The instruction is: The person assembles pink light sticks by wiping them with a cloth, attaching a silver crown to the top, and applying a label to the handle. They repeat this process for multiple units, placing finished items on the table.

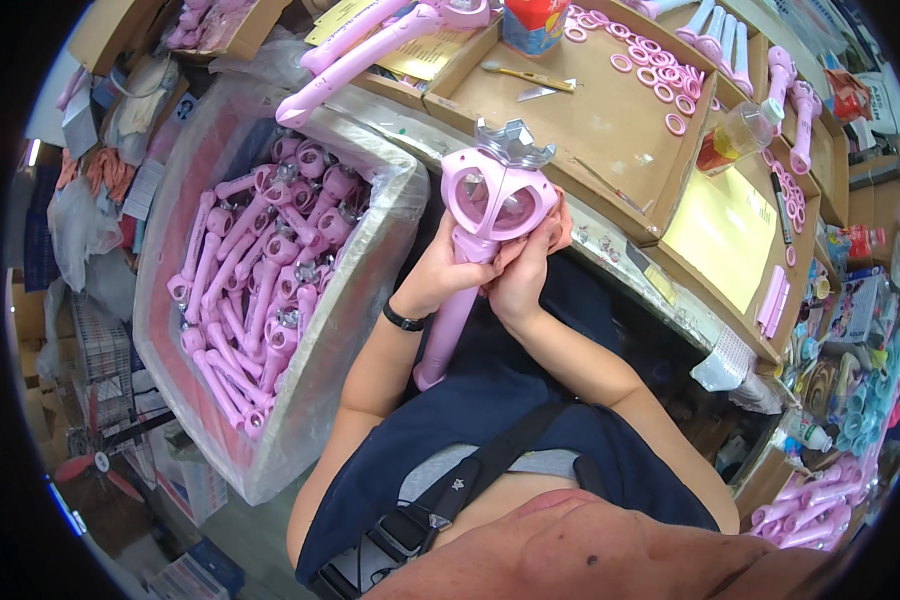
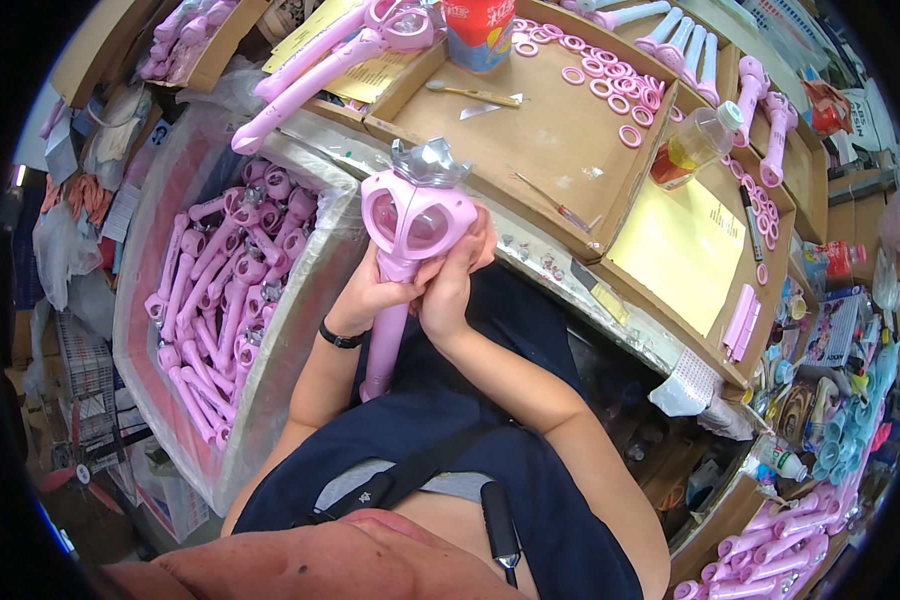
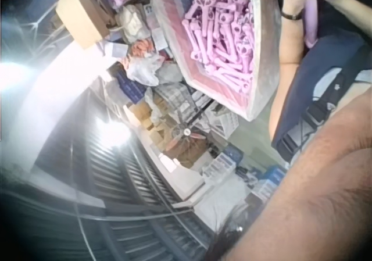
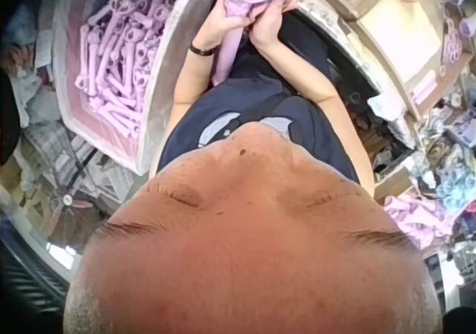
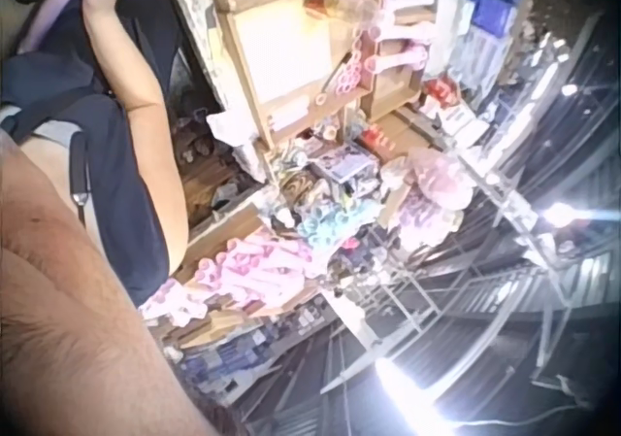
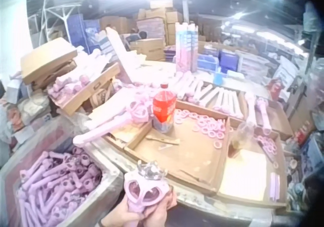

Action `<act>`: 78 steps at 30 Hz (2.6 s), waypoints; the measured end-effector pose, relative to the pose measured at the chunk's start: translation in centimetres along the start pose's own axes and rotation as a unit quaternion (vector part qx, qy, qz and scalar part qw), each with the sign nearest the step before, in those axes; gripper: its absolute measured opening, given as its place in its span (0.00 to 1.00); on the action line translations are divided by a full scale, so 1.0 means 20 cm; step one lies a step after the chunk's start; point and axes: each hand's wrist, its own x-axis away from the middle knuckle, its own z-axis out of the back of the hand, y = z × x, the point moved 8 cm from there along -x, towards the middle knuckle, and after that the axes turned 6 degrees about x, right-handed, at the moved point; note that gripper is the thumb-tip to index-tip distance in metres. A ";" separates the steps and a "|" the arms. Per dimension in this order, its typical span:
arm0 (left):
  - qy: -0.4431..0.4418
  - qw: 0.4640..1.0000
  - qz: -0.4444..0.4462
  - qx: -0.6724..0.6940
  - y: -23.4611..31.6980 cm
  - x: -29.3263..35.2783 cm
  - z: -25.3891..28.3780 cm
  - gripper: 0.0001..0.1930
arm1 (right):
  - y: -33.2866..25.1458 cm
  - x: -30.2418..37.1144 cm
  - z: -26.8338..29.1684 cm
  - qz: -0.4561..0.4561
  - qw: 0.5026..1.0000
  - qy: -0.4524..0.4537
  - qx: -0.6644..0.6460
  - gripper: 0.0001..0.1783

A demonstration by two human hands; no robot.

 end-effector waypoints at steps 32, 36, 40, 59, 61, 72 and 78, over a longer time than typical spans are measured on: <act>0.002 0.997 0.012 0.071 0.03 -0.01 -0.07 0.43 | 0.02 -0.11 0.10 -0.108 0.969 0.179 -0.128 0.34; 0.060 0.996 -0.037 0.056 0.08 -0.03 0.01 0.41 | 0.09 -0.04 0.08 -0.163 0.971 0.173 -0.001 0.20; 0.195 0.965 -0.147 0.096 0.23 -0.03 0.23 0.24 | -0.01 -0.05 0.16 -0.076 0.990 0.120 0.013 0.09; 0.342 0.858 -0.283 0.257 0.43 0.14 0.74 0.23 | -0.08 0.25 -0.09 0.030 0.872 -0.196 0.447 0.42; 0.331 0.862 -0.289 0.253 0.43 0.14 0.71 0.23 | -0.08 0.24 -0.09 0.065 0.818 -0.173 0.544 0.43; 0.135 0.848 -0.349 0.376 0.41 0.10 0.46 0.35 | 0.22 0.40 0.00 -0.394 0.862 -0.109 -0.301 0.25; 0.149 0.861 -0.329 0.358 0.39 0.11 0.46 0.34 | 0.26 0.42 0.13 -0.412 0.907 -0.018 -0.086 0.22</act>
